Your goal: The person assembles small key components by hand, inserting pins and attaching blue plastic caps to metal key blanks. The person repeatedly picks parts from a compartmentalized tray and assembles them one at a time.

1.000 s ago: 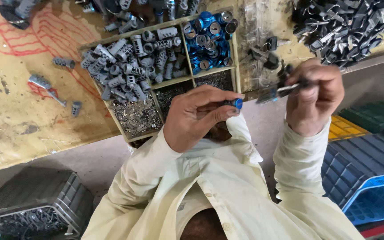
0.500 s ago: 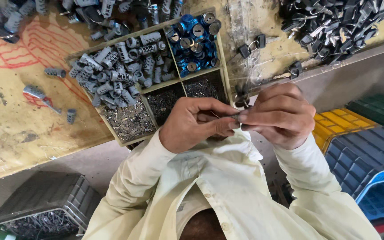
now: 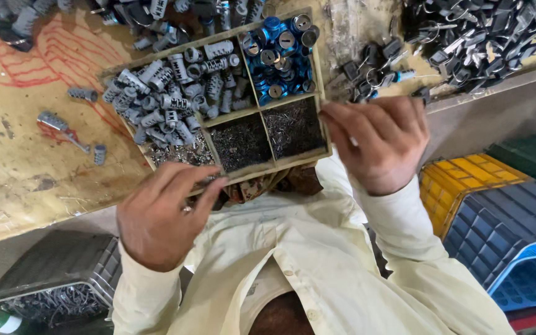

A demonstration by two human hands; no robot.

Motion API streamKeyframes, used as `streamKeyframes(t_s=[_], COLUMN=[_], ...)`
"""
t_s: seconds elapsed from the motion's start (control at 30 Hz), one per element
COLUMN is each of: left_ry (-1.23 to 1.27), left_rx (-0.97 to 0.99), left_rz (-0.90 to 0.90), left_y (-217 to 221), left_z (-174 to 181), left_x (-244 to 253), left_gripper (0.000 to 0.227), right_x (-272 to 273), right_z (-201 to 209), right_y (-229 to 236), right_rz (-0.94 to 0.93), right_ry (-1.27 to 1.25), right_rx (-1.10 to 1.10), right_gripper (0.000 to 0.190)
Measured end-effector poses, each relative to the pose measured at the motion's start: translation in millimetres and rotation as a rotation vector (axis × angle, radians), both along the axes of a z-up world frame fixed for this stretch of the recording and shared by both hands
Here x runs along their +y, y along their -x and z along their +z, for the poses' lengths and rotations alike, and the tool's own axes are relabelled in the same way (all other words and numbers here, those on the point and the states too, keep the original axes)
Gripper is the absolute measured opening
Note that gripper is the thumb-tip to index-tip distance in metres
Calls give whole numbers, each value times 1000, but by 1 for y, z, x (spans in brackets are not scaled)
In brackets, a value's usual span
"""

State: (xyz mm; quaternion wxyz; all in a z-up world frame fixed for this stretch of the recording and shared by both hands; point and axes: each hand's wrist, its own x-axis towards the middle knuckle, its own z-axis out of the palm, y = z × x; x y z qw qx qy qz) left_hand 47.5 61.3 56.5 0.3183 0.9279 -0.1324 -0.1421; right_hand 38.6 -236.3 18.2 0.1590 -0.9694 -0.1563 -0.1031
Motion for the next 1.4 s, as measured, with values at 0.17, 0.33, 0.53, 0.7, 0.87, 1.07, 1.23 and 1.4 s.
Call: streamKeyframes(t_s=[0.17,0.33,0.53,0.7,0.87,1.07,1.23,1.4], left_ry=[-175,-62,1021,364,186,238,219,293], left_rx=[-44,-35,811,287,82,64,21,107], left_rz=[76,196,642,445,313,338,300,393], left_y=[8,25,31,36,31,30,31,33], left_z=[-8,-14,-32,-32,-26,-26,-30,-35], left_x=[7,15,25,14,13,12,15,15], left_gripper=[16,15,17,18,25,20,15,15], right_x=[66,79,73,81,87,90,87,86], right_z=[9,8,8,8,3,2,-1,-4], right_y=[-18,-17,-9,-5,0,2,2,4], right_rz=[336,348,287,269,262,192,222,247], right_ry=[-47,-55,-162,-190,-279,-316,-305,-330], right_rx=[183,292,343,385,388,414,411,320], right_gripper=[26,26,35,42,41,35,24,27])
